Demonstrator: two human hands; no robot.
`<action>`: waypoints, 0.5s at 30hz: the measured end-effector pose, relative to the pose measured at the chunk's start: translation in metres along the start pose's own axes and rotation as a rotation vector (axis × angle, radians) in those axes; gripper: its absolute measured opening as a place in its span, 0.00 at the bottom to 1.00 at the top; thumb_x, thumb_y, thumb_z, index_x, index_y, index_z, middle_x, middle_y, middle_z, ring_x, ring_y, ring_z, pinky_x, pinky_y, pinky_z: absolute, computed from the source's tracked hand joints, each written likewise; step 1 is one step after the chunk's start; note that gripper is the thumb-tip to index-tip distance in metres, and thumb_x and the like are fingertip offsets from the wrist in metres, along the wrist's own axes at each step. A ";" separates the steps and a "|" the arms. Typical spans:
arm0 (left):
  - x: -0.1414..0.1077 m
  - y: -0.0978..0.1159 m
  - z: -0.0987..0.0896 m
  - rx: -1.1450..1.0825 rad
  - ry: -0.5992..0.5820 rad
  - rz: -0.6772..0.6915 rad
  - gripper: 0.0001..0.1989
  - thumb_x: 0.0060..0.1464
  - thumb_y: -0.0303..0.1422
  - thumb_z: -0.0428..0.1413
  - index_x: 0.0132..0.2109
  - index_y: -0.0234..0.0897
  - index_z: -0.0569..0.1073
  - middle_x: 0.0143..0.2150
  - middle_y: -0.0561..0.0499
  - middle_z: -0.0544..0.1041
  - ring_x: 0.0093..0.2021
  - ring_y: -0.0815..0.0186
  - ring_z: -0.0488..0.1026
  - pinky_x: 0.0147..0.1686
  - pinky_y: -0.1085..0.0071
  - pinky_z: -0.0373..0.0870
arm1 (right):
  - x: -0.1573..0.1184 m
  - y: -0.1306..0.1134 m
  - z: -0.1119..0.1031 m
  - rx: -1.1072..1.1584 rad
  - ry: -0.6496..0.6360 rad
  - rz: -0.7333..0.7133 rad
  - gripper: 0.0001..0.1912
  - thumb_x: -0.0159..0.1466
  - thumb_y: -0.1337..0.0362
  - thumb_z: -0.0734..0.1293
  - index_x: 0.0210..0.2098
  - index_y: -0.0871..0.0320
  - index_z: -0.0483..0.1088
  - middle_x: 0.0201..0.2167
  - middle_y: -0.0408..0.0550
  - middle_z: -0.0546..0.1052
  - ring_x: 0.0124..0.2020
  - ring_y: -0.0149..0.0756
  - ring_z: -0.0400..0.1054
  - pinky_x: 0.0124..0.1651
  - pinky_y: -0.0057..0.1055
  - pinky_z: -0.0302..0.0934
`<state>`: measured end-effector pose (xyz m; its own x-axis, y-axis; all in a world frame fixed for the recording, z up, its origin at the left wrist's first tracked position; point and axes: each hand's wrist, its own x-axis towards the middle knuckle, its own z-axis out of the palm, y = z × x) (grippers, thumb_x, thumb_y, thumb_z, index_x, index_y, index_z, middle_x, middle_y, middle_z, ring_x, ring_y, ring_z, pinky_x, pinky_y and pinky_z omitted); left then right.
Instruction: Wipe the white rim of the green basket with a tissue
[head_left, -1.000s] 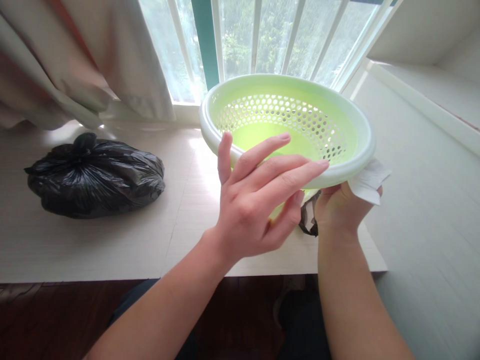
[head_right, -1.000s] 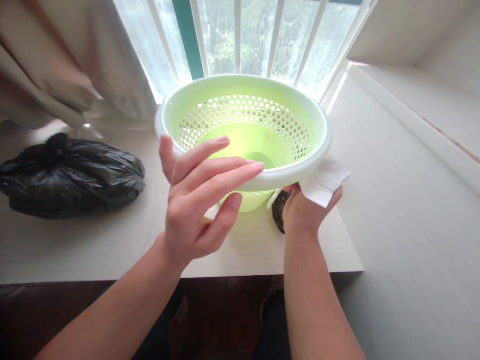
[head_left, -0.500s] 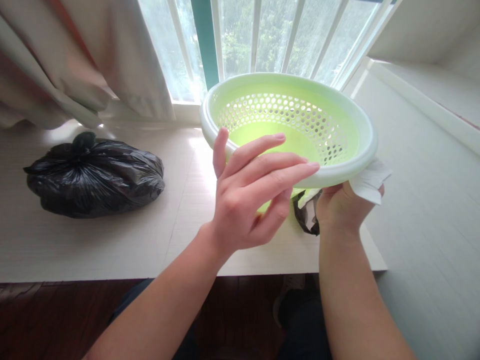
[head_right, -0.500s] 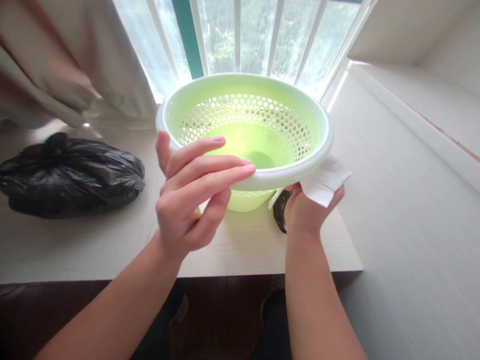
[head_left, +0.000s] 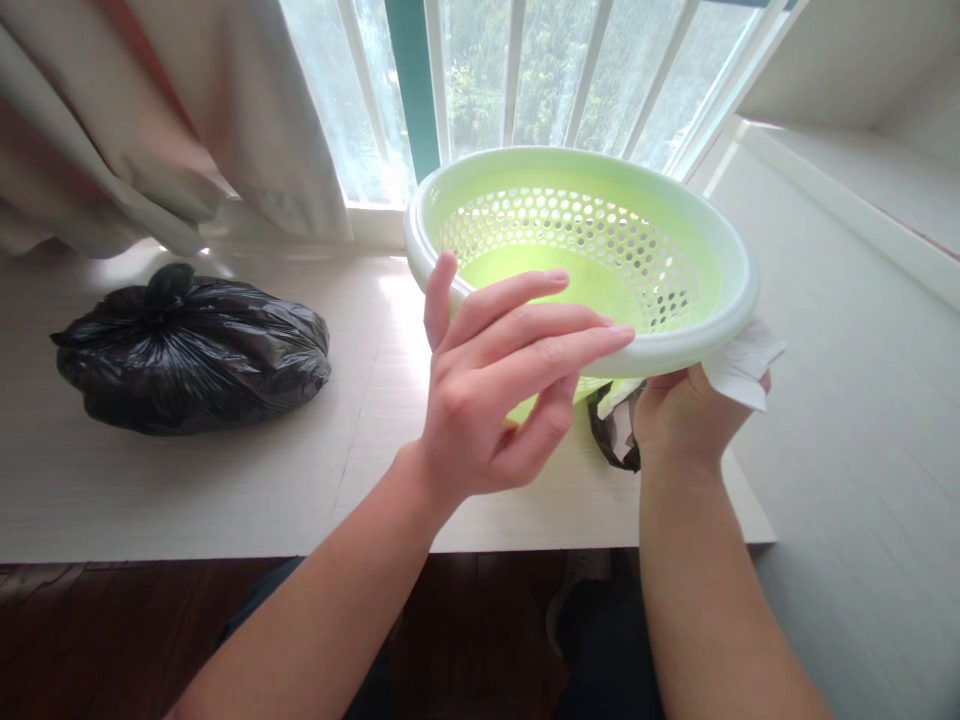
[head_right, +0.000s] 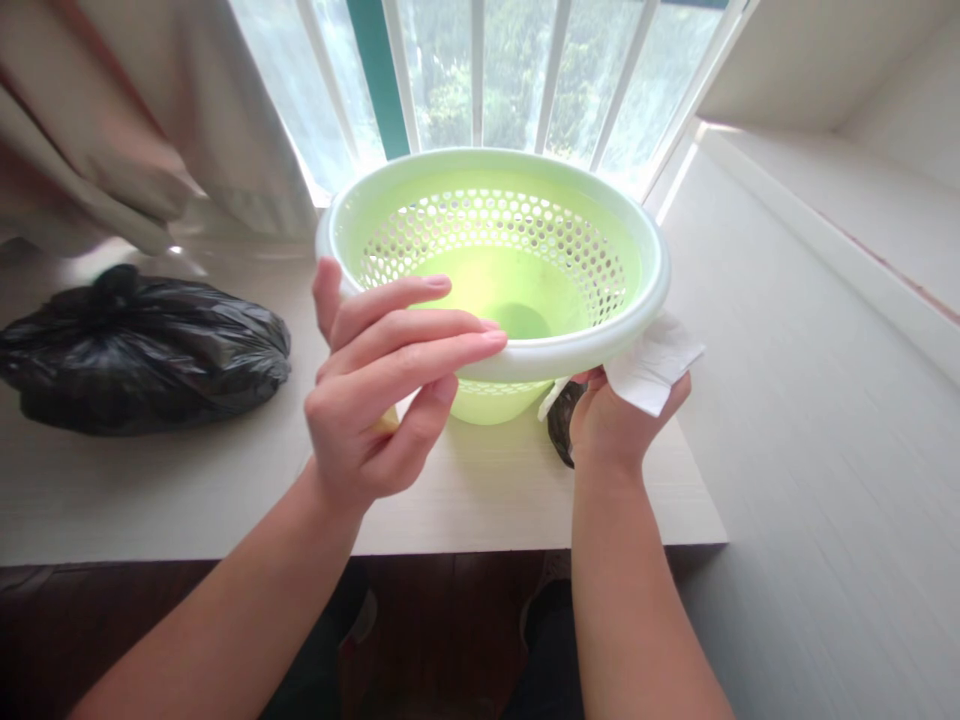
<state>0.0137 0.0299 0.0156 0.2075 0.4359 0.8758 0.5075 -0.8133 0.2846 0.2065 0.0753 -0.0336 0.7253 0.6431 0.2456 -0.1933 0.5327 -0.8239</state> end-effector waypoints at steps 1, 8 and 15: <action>0.000 0.000 0.000 0.001 -0.005 -0.008 0.19 0.64 0.28 0.49 0.52 0.55 0.78 0.51 0.66 0.84 0.63 0.68 0.76 0.86 0.53 0.30 | 0.000 0.000 0.000 0.002 0.001 -0.001 0.15 0.63 0.51 0.71 0.35 0.56 0.71 0.22 0.34 0.68 0.20 0.24 0.64 0.17 0.20 0.55; 0.001 -0.002 -0.003 -0.025 -0.004 -0.002 0.18 0.64 0.29 0.51 0.52 0.53 0.79 0.50 0.65 0.84 0.62 0.68 0.76 0.86 0.53 0.32 | 0.000 0.000 -0.001 -0.002 0.016 0.004 0.13 0.63 0.52 0.71 0.36 0.56 0.72 0.23 0.35 0.68 0.22 0.25 0.65 0.17 0.20 0.56; 0.002 -0.003 -0.004 -0.022 -0.006 -0.014 0.18 0.63 0.28 0.50 0.51 0.54 0.79 0.49 0.65 0.85 0.61 0.68 0.77 0.86 0.52 0.34 | -0.002 -0.002 0.000 0.007 0.017 -0.006 0.09 0.63 0.57 0.70 0.34 0.56 0.72 0.25 0.38 0.70 0.23 0.28 0.67 0.18 0.23 0.58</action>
<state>0.0095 0.0316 0.0181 0.2055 0.4498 0.8692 0.4916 -0.8154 0.3058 0.2058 0.0729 -0.0322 0.7378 0.6301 0.2421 -0.1933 0.5408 -0.8186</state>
